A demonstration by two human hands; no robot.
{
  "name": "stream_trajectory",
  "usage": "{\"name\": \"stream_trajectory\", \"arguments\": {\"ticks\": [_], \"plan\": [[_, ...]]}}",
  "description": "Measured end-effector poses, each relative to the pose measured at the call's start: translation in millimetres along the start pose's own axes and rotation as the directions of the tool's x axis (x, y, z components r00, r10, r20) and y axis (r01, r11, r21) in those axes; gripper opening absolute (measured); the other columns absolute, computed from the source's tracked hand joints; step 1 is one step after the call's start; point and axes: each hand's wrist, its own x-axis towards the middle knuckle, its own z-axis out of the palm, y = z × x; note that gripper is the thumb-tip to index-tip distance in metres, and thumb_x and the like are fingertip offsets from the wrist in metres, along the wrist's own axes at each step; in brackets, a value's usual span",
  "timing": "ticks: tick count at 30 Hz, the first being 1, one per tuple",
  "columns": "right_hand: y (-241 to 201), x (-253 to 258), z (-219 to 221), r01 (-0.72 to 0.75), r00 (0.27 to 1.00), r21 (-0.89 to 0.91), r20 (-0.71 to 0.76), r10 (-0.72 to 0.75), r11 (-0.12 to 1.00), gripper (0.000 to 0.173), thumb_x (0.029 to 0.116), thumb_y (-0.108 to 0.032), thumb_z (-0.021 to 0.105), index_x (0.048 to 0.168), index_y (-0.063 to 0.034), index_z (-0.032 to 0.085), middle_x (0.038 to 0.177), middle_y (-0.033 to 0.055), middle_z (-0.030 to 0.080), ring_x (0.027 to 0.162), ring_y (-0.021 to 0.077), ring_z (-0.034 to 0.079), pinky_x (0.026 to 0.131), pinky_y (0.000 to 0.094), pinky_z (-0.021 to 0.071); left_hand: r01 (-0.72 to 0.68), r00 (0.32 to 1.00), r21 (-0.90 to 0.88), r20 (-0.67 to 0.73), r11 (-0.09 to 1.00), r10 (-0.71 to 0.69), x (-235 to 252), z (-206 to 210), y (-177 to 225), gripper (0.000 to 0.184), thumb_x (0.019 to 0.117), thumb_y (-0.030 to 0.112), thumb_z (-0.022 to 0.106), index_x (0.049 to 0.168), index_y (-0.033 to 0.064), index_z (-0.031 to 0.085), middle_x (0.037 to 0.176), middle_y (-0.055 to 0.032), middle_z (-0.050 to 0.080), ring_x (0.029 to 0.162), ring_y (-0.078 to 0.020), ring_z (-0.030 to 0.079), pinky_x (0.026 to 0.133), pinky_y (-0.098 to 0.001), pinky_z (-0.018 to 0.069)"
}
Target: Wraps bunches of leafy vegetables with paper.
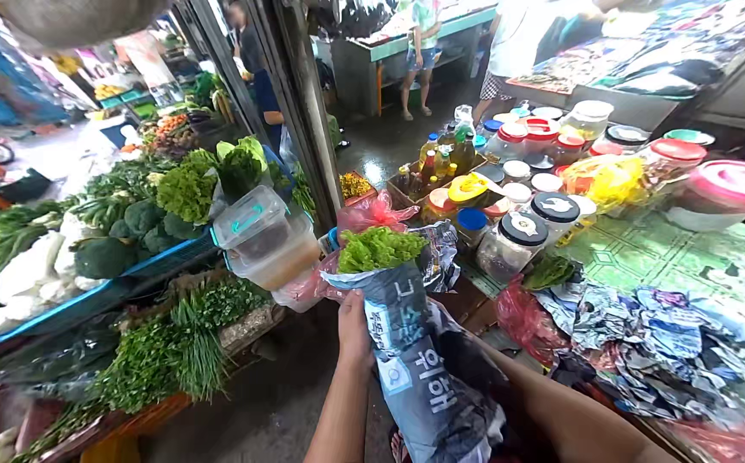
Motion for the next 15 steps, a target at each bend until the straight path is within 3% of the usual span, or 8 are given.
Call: {"name": "stream_trajectory", "arguments": {"ticks": [1,3,5,6,7,9,13,15], "plan": [[16.9,8.5,-16.1,0.092,0.989,-0.036,0.122,-0.087,0.995,0.034,0.1098,-0.007,0.031,0.129,0.0082,0.054,0.108,0.0037,0.067,0.096,-0.0025,0.061,0.087,0.0139,0.0503,-0.035,0.998,0.059,-0.043,0.998,0.038,3.0,-1.9,6.3,0.037,0.1127,0.022,0.034,0.109,-0.0006,0.063,0.088,-0.0085,0.073,0.081,-0.0141,0.073,0.075,-0.0329,0.0634],[18.9,1.2,-17.0,0.102,0.984,0.069,0.142,-0.111,0.992,0.041,0.1095,-0.03,0.032,0.127,-0.0045,0.059,0.107,-0.0027,0.071,0.099,0.0013,0.066,0.088,0.0231,0.0559,-0.109,0.99,0.191,-0.064,0.975,0.123,9.8,-7.7,15.0,0.031,0.1105,0.017,0.043,0.109,-0.0045,0.065,0.085,-0.0109,0.073,0.078,-0.0157,0.073,0.074,-0.0332,0.0634],[20.9,-1.1,-27.4,0.107,0.946,0.13,0.291,-0.141,0.986,0.071,0.093,-0.064,0.058,0.137,-0.0093,0.057,0.121,0.0001,0.072,0.113,0.0102,0.067,0.1,0.0343,0.055,-0.192,0.979,0.371,0.003,0.908,0.206,16.7,-10.3,17.4,0.024,0.1043,0.016,0.057,0.11,-0.006,0.066,0.085,-0.0135,0.073,0.076,-0.0194,0.073,0.072,-0.0366,0.0643],[21.0,-2.2,-26.6,0.128,0.936,0.085,0.318,-0.149,0.988,0.08,0.0825,-0.067,0.072,0.137,-0.0108,0.055,0.119,-0.0018,0.072,0.112,0.0091,0.067,0.099,0.0336,0.0555,-0.227,0.972,0.464,0.057,0.856,0.227,19.3,-7.8,16.8,0.025,0.1001,0.019,0.064,0.109,-0.0041,0.068,0.085,-0.0123,0.074,0.075,-0.0196,0.074,0.071,-0.0378,0.065],[21.3,-3.5,-19.8,0.162,0.943,0.015,0.29,-0.16,0.987,0.082,0.076,-0.061,0.081,0.134,-0.0103,0.053,0.114,-0.0041,0.072,0.107,0.0066,0.068,0.097,0.0305,0.0569,-0.247,0.968,0.541,0.109,0.804,0.224,21.1,-2.8,16.3,0.028,0.097,0.024,0.069,0.108,-0.0014,0.069,0.085,-0.0101,0.074,0.074,-0.0185,0.074,0.07,-0.0379,0.065],[24.7,-1.4,-6.7,0.196,0.962,-0.029,0.197,-0.187,0.98,0.073,0.0769,-0.047,0.086,0.128,-0.0062,0.055,0.107,-0.0017,0.073,0.099,0.0069,0.07,0.094,0.0291,0.0585,-0.267,0.964,0.642,0.192,0.719,0.187,27.8,5.5,15.1,0.036,0.094,0.035,0.073,0.109,0.0034,0.07,0.087,-0.0059,0.075,0.077,-0.0154,0.074,0.074,-0.0374,0.0648],[25.6,11.2,-8.1,0.166,0.982,0.079,0.072,-0.172,0.983,0.042,0.0954,-0.029,0.066,0.127,-0.0034,0.056,0.104,0.0025,0.074,0.096,0.0082,0.071,0.092,0.0293,0.0591,-0.177,0.972,0.651,0.235,0.738,0.025,35.1,-10.1,18.9,0.066,0.0887,0.042,0.076,0.135,-0.0006,0.055,0.113,-0.0142,0.07,0.1,-0.0204,0.071,0.089,-0.0405,0.0618],[21.9,12.7,-8.9,0.167,0.986,0.11,-0.006,-0.167,0.98,0.034,0.1016,-0.025,0.058,0.127,-0.0027,0.058,0.105,0.0035,0.074,0.097,0.0078,0.07,0.091,0.0285,0.0592,-0.12,0.972,0.677,0.228,0.726,-0.052,12.4,-18.9,24.1,0.074,0.0837,0.04,0.08,0.139,-0.0001,0.052,0.118,-0.0145,0.068,0.104,-0.021,0.069,0.091,-0.0419,0.0602]]}}
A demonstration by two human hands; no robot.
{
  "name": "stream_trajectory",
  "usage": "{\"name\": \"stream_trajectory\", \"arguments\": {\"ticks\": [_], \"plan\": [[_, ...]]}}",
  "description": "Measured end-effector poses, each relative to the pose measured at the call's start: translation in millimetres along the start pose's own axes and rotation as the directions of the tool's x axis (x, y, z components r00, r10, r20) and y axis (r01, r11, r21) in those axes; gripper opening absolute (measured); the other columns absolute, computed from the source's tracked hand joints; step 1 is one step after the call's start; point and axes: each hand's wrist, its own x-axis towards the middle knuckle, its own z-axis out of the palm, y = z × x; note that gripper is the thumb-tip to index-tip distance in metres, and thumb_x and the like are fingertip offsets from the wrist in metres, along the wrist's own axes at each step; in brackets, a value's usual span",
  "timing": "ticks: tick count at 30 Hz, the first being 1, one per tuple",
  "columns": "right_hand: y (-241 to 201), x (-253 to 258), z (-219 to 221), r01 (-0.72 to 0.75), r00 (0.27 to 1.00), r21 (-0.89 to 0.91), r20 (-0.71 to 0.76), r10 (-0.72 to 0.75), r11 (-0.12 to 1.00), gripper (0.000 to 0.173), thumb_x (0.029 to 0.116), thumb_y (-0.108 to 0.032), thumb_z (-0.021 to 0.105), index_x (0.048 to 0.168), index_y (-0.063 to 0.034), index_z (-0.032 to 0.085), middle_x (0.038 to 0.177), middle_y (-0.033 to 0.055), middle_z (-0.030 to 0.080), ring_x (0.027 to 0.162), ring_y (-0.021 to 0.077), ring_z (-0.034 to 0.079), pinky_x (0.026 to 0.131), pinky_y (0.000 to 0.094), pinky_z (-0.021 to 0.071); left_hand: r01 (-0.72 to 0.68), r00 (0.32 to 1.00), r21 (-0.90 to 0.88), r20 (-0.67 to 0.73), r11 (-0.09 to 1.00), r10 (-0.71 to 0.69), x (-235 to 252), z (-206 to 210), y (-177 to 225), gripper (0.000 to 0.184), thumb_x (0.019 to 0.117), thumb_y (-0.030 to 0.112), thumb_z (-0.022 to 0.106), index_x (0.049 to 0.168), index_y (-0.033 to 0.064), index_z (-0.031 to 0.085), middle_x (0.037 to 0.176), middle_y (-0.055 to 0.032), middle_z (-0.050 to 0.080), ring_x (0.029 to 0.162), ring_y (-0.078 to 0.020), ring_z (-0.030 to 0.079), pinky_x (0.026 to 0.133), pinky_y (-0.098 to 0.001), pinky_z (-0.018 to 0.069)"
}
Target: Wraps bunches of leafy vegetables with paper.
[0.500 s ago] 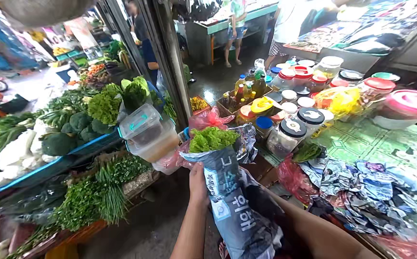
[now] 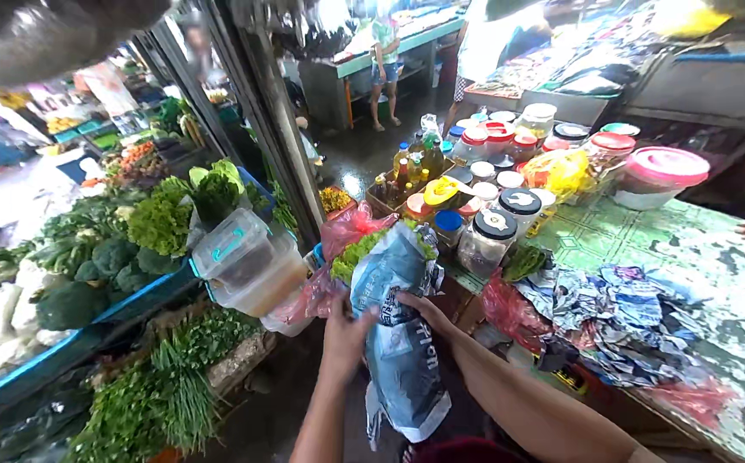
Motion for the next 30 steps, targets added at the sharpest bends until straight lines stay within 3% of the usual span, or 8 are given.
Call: {"name": "stream_trajectory", "arguments": {"ticks": [4,7,9,12,16,24,28,30], "plan": [[-1.3,0.4,-0.2,0.013,0.997,0.066,-0.077,-0.008,0.998,0.029,0.105,-0.023,0.053,0.127,-0.004,0.06,0.105,0.0035,0.073,0.097,0.0074,0.07,0.089,0.0278,0.0588,0.022,1.0,-0.063,-0.016,0.998,-0.023,-34.8,6.8,-1.6,0.026,0.0906,0.013,0.074,0.113,0.0007,0.071,0.098,-0.0106,0.076,0.09,-0.0196,0.075,0.084,-0.0392,0.0641],[0.1,-0.1,4.7,0.035,0.996,0.197,-0.088,-0.018,0.98,0.025,0.1069,-0.019,0.05,0.123,-0.0035,0.061,0.103,0.0048,0.074,0.096,0.0098,0.071,0.088,0.0297,0.0602,-0.038,0.991,-0.184,-0.133,0.982,0.013,-38.0,6.4,2.0,0.017,0.0963,0.006,0.066,0.11,-0.0033,0.069,0.095,-0.0145,0.075,0.086,-0.0225,0.074,0.08,-0.0391,0.0639],[-3.7,-1.7,8.9,-0.024,0.991,0.214,-0.121,0.051,0.976,0.03,0.1058,-0.024,0.055,0.126,-0.0035,0.06,0.104,0.0082,0.074,0.095,0.0141,0.072,0.086,0.0338,0.0613,-0.072,0.985,-0.177,-0.169,0.982,0.042,-44.1,7.0,7.1,0.029,0.0924,0.011,0.072,0.115,-0.0039,0.064,0.096,-0.015,0.074,0.085,-0.0231,0.074,0.077,-0.0391,0.0644],[-8.2,4.7,10.2,-0.067,0.974,0.162,-0.203,0.1,0.985,0.047,0.1014,-0.036,0.064,0.136,-0.0047,0.056,0.114,0.0123,0.072,0.102,0.0207,0.072,0.089,0.041,0.062,-0.02,1.0,0.013,0.014,1.0,0.02,-57.7,6.0,3.6,0.076,0.0763,0.031,0.088,0.137,0.0018,0.054,0.114,-0.0084,0.073,0.104,-0.017,0.072,0.093,-0.0375,0.0626],[-11.5,14.3,5.1,-0.099,0.924,0.187,-0.348,0.16,0.977,0.054,0.0991,-0.04,0.066,0.14,-0.0073,0.054,0.122,0.014,0.069,0.108,0.0244,0.069,0.09,0.0464,0.0602,0.125,0.987,-0.084,0.115,0.989,-0.115,-65.8,-2.5,-6.4,0.028,0.0832,0.003,0.075,0.11,-0.003,0.069,0.097,-0.0138,0.076,0.089,-0.0234,0.075,0.082,-0.0425,0.0637],[-14.0,22.4,-12.6,-0.014,0.95,0.442,-0.274,0.15,0.897,0.041,0.0971,-0.028,0.068,0.132,-0.0083,0.058,0.116,0.015,0.07,0.105,0.027,0.069,0.09,0.0489,0.0594,0.128,0.99,-0.527,0.115,0.84,-0.078,-38.8,-35.6,2.3,0.031,0.0947,0.001,0.048,0.124,-0.0003,0.058,0.104,-0.0149,0.074,0.091,-0.0218,0.074,0.08,-0.0408,0.0635],[-17.9,23.5,-14.4,-0.009,0.942,0.455,-0.296,0.161,0.89,0.041,0.0971,-0.03,0.068,0.131,-0.0092,0.059,0.117,0.0143,0.069,0.106,0.0264,0.069,0.09,0.0476,0.0594,0.107,0.98,-0.632,0.198,0.767,0.027,-28.3,-47.9,-5.0,0.04,0.0853,0.011,0.079,0.121,-0.0003,0.064,0.106,-0.0176,0.074,0.093,-0.0239,0.075,0.082,-0.0425,0.0636],[-20.0,24.1,-14.8,0.014,0.941,0.455,-0.307,0.142,0.891,0.038,0.098,-0.028,0.066,0.13,-0.0087,0.059,0.117,0.0143,0.069,0.106,0.0261,0.069,0.09,0.047,0.0591,0.091,0.99,-0.6,0.143,0.795,-0.006,-17.6,-54.8,-18.0,0.04,0.0864,0.008,0.075,0.123,-0.001,0.063,0.106,-0.0185,0.074,0.09,-0.0243,0.075,0.079,-0.0421,0.0639]]}}
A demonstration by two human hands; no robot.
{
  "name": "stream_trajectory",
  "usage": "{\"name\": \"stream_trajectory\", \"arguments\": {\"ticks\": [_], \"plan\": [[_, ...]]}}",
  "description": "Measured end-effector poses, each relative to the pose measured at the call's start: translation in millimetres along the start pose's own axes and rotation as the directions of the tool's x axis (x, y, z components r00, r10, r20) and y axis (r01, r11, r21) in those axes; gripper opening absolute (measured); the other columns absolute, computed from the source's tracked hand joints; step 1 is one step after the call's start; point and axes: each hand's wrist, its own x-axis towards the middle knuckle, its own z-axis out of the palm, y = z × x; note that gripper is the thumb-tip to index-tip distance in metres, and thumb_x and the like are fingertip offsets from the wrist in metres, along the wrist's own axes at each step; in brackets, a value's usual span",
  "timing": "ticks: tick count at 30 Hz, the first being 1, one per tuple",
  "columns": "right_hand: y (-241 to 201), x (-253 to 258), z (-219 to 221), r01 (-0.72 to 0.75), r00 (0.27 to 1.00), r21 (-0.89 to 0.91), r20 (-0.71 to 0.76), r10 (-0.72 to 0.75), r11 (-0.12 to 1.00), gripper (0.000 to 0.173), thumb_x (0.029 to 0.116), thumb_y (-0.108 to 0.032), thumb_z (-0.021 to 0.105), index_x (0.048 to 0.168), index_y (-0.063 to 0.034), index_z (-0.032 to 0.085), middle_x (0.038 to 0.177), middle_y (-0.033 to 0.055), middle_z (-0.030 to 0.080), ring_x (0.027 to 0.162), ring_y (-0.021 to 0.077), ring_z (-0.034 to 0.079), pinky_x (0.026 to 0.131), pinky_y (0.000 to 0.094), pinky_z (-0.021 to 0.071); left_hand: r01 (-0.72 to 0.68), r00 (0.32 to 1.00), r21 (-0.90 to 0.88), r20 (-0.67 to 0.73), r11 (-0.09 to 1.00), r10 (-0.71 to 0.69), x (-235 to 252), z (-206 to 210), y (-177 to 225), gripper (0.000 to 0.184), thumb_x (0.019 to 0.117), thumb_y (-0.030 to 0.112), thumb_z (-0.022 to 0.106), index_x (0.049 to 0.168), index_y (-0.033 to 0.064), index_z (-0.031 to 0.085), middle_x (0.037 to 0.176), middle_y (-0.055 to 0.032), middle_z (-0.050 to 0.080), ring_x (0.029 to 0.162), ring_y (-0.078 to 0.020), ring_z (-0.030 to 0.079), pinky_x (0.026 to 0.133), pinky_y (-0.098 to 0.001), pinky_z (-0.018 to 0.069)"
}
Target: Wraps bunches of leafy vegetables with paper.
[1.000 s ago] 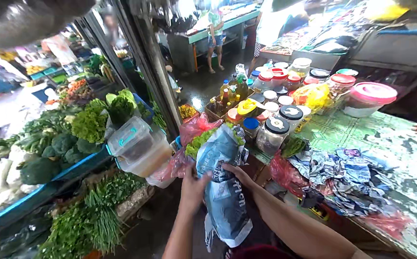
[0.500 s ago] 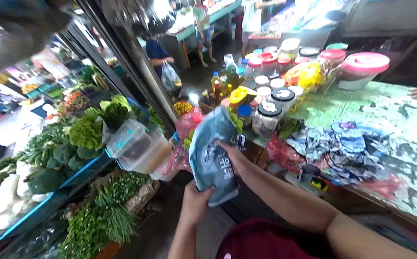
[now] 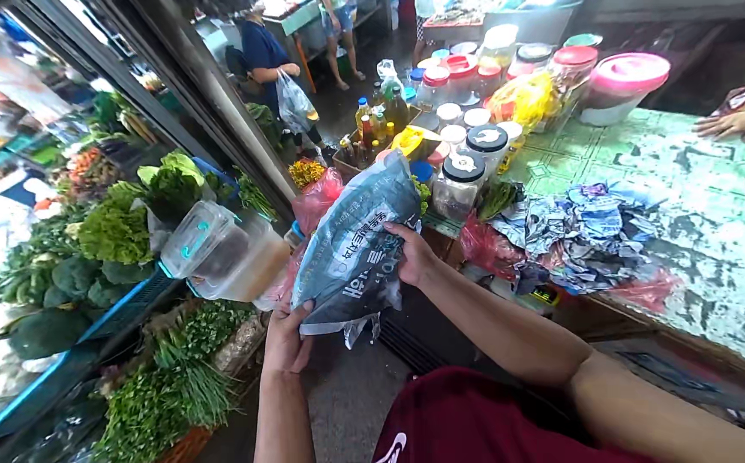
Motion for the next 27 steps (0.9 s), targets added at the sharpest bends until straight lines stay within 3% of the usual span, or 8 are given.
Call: {"name": "stream_trajectory", "arguments": {"ticks": [2,5,8,11,13,18,21,27], "plan": [[1.0,-0.7,1.2,0.015,1.0,-0.003,0.005,-0.015,1.0,0.036,0.0994,-0.025,0.064,0.13,-0.0071,0.059,0.116,0.0151,0.069,0.105,0.026,0.069,0.09,0.0464,0.0592,-0.013,0.971,0.371,-0.215,0.929,0.1,7.5,-3.1,-6.6,0.034,0.0921,0.0,0.064,0.126,-0.0028,0.059,0.103,-0.0167,0.073,0.087,-0.0217,0.073,0.074,-0.0387,0.0633],[3.9,1.0,2.2,0.054,0.999,-0.062,0.011,-0.053,0.997,0.038,0.0999,-0.022,0.065,0.132,-0.0036,0.056,0.115,0.0165,0.069,0.104,0.0257,0.07,0.089,0.0454,0.0603,-0.103,0.855,0.943,-0.078,0.316,0.512,-3.7,28.8,-2.0,0.048,0.0871,0.01,0.072,0.131,-0.0053,0.059,0.125,-0.0187,0.065,0.117,-0.0267,0.062,0.101,-0.0449,0.052],[11.9,0.7,4.2,0.085,0.996,-0.153,0.001,-0.086,0.985,0.038,0.0985,-0.019,0.066,0.131,-0.0006,0.057,0.112,0.0167,0.07,0.101,0.0248,0.07,0.087,0.0439,0.0608,-0.462,0.742,0.881,0.324,0.097,0.587,-9.7,100.1,-9.1,0.037,0.0945,0.017,0.063,0.127,-0.0003,0.067,0.135,-0.0202,0.064,0.132,-0.0322,0.058,0.112,-0.0501,0.0462],[22.1,-9.8,9.0,0.107,0.991,-0.136,0.092,-0.095,0.985,0.029,0.1003,-0.012,0.061,0.125,0.0028,0.06,0.106,0.0167,0.072,0.096,0.0224,0.071,0.087,0.041,0.0603,-0.395,0.844,0.918,0.354,0.021,0.403,30.8,124.1,-41.7,0.065,0.1038,0.052,0.045,0.153,0.0088,0.048,0.162,-0.0169,0.038,0.152,-0.0349,0.032,0.123,-0.0592,0.026],[24.5,-8.4,10.0,0.146,0.988,-0.195,0.087,-0.131,0.97,0.03,0.0977,-0.009,0.063,0.126,0.0,0.057,0.108,0.0137,0.07,0.099,0.0194,0.069,0.088,0.0381,0.0593,-0.333,0.892,0.937,0.276,0.105,0.359,52.6,118.0,-47.6,0.078,0.1025,0.059,0.04,0.159,0.0058,0.036,0.166,-0.0177,0.029,0.154,-0.0336,0.027,0.124,-0.0564,0.0255],[10.5,-11.7,2.9,0.138,0.988,-0.235,0.097,-0.118,0.962,0.018,0.0977,-0.008,0.063,0.115,-0.0016,0.061,0.095,0.0079,0.071,0.088,0.0128,0.07,0.081,0.0313,0.0602,-0.299,0.944,0.82,0.178,0.488,0.28,58.1,116.3,-38.7,0.088,0.0955,0.044,0.065,0.16,0.0004,0.025,0.161,-0.0199,0.036,0.148,-0.0235,0.04,0.121,-0.041,0.0362],[6.8,-11.6,-10.1,0.146,0.977,-0.192,0.183,-0.11,0.971,0.023,0.0944,-0.009,0.059,0.116,-0.0017,0.059,0.094,0.0088,0.072,0.087,0.0145,0.071,0.082,0.0341,0.0612,-0.266,0.948,0.766,0.098,0.585,0.303,68.3,118.8,-43.4,0.088,0.0882,0.036,0.076,0.157,0.0044,0.031,0.15,-0.019,0.046,0.132,-0.0233,0.054,0.105,-0.0399,0.0532],[-2.3,-1.6,-36.2,-0.038,0.981,-0.188,0.182,0.073,0.981,0.042,0.0853,-0.018,0.067,0.123,-0.005,0.055,0.099,0.0125,0.072,0.088,0.0217,0.073,0.079,0.0416,0.0629,-0.185,0.973,0.616,0.007,0.765,0.23,84.4,121.2,-51.0,0.065,0.0968,0.027,0.064,0.148,-0.0028,0.038,0.12,-0.0141,0.065,0.099,-0.0185,0.068,0.083,-0.0354,0.0597]]}}
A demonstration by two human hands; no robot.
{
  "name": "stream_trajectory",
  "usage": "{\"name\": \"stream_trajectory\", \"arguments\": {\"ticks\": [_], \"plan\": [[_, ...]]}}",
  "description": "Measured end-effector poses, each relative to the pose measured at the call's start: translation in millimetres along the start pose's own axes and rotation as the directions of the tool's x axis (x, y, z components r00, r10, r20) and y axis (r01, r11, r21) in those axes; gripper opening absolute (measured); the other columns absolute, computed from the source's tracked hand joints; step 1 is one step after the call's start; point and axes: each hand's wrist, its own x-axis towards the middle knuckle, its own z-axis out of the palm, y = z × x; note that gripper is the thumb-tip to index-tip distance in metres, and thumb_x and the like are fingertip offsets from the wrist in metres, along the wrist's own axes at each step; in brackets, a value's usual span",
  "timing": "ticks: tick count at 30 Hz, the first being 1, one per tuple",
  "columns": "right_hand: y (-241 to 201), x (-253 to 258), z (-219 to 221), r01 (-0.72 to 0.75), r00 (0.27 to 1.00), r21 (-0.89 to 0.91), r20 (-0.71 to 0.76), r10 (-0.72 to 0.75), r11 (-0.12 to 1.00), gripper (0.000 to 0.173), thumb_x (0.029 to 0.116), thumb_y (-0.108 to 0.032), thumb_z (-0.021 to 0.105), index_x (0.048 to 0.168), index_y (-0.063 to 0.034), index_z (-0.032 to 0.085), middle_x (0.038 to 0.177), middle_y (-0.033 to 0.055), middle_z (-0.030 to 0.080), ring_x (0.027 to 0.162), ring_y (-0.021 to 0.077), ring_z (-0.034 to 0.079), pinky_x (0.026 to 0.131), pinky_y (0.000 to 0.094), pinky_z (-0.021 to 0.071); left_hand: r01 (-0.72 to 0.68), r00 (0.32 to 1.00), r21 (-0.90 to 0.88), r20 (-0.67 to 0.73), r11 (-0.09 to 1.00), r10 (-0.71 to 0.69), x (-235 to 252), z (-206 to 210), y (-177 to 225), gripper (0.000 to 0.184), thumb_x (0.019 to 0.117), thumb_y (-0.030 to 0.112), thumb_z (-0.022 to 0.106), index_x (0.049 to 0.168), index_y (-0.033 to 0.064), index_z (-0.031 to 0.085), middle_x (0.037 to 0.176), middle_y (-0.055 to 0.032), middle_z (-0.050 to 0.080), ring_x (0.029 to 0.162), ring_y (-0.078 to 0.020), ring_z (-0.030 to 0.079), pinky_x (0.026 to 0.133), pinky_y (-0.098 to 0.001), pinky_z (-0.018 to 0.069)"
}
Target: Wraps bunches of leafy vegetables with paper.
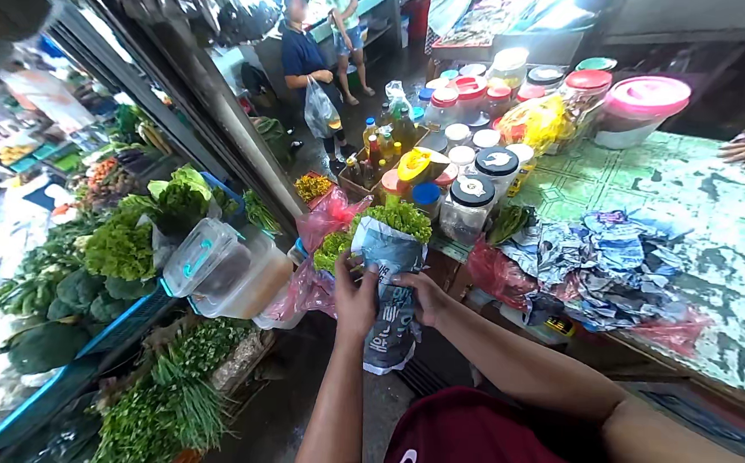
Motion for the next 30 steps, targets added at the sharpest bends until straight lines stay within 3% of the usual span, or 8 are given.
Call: {"name": "stream_trajectory", "arguments": {"ticks": [4,7,9,12,15,18,24,30], "plan": [[-11.4,8.5,-17.2,-0.038,0.999,-0.014,0.019,0.039,0.999,0.039,0.0879,-0.017,0.065,0.124,-0.0056,0.055,0.101,0.0116,0.072,0.091,0.0202,0.073,0.082,0.0399,0.0626,0.11,0.993,-0.204,0.064,0.973,-0.099,24.2,8.3,-22.3,0.045,0.1011,0.023,0.055,0.137,-0.0035,0.046,0.103,-0.013,0.068,0.091,-0.0209,0.069,0.082,-0.0397,0.0599],[-30.2,22.5,-29.2,-0.07,0.998,-0.07,-0.001,0.07,0.995,0.04,0.0928,-0.011,0.065,0.131,-0.0056,0.053,0.108,0.0133,0.071,0.096,0.0219,0.071,0.084,0.0413,0.0619,0.057,0.998,0.094,0.033,0.994,-0.061,31.2,18.4,-12.0,0.047,0.0958,0.025,0.066,0.132,-0.0017,0.053,0.103,-0.0096,0.073,0.091,-0.0171,0.072,0.083,-0.0365,0.0612],[-41.5,30.8,-37.7,-0.064,0.997,-0.103,0.024,0.067,0.993,0.042,0.0897,-0.01,0.067,0.129,-0.0053,0.053,0.105,0.0131,0.071,0.093,0.0217,0.072,0.082,0.041,0.0628,-0.081,0.988,0.359,-0.092,0.93,0.121,35.1,23.8,-0.2,0.052,0.0909,0.037,0.072,0.13,0.0046,0.062,0.11,-0.0065,0.073,0.102,-0.0161,0.071,0.091,-0.0408,0.0593],[-60.9,37.4,-44.1,-0.094,0.989,-0.155,0.095,0.11,0.983,0.041,0.0884,-0.01,0.067,0.127,-0.0059,0.053,0.101,0.0109,0.072,0.089,0.0198,0.073,0.079,0.0392,0.0634,-0.271,0.92,0.29,-0.201,0.918,0.336,53.9,28.5,12.0,0.043,0.0918,0.035,0.072,0.125,0.0086,0.067,0.135,-0.0109,0.059,0.127,-0.0233,0.055,0.104,-0.0448,0.0496],[-79.0,40.9,-51.8,-0.156,0.957,-0.23,0.207,0.205,0.961,0.036,0.0867,-0.01,0.066,0.121,-0.0077,0.055,0.094,0.0081,0.073,0.083,0.0172,0.074,0.076,0.0365,0.064,-0.31,0.891,0.041,-0.335,0.95,0.305,76.8,47.1,19.6,0.011,0.0996,0.016,0.064,0.099,0.006,0.069,0.108,-0.0046,0.07,0.098,-0.0142,0.067,0.083,-0.0347,0.0576],[-88.9,50.2,-59.4,-0.169,0.906,-0.3,0.328,0.268,0.939,0.045,0.0798,-0.019,0.075,0.12,-0.0088,0.056,0.095,0.0062,0.075,0.086,0.0159,0.074,0.079,0.0361,0.0637,-0.253,0.832,0.132,-0.477,0.958,0.285,91.2,67.5,20.6,0.015,0.1057,0.02,0.057,0.102,0.0084,0.064,0.083,-0.0018,0.063,0.069,-0.0102,0.061,0.063,-0.0284,0.0546],[-91.9,62.6,-70.1,-0.23,0.855,-0.385,0.358,0.375,0.893,0.052,0.0785,-0.022,0.079,0.123,-0.0078,0.056,0.098,0.0069,0.075,0.089,0.0165,0.074,0.082,0.0362,0.0633,0.125,0.894,0.146,-0.445,0.981,-0.048,104.1,49.9,-8.2,0.024,0.1044,0.029,0.059,0.103,0.0063,0.067,0.083,-0.0091,0.067,0.07,-0.0188,0.064,0.067,-0.041,0.0553],[-57.6,55.0,-45.4,-0.103,0.975,-0.244,0.169,0.147,0.964,0.052,0.0908,-0.012,0.072,0.136,-0.001,0.048,0.113,0.0152,0.07,0.101,0.0225,0.071,0.09,0.0417,0.0616,0.0,0.89,0.078,-0.455,0.997,0.036,-0.4,49.3,-39.9,0.057,0.095,0.026,0.065,0.138,-0.0065,0.049,0.127,-0.0195,0.063,0.113,-0.0247,0.064,0.096,-0.0419,0.0557]]}}
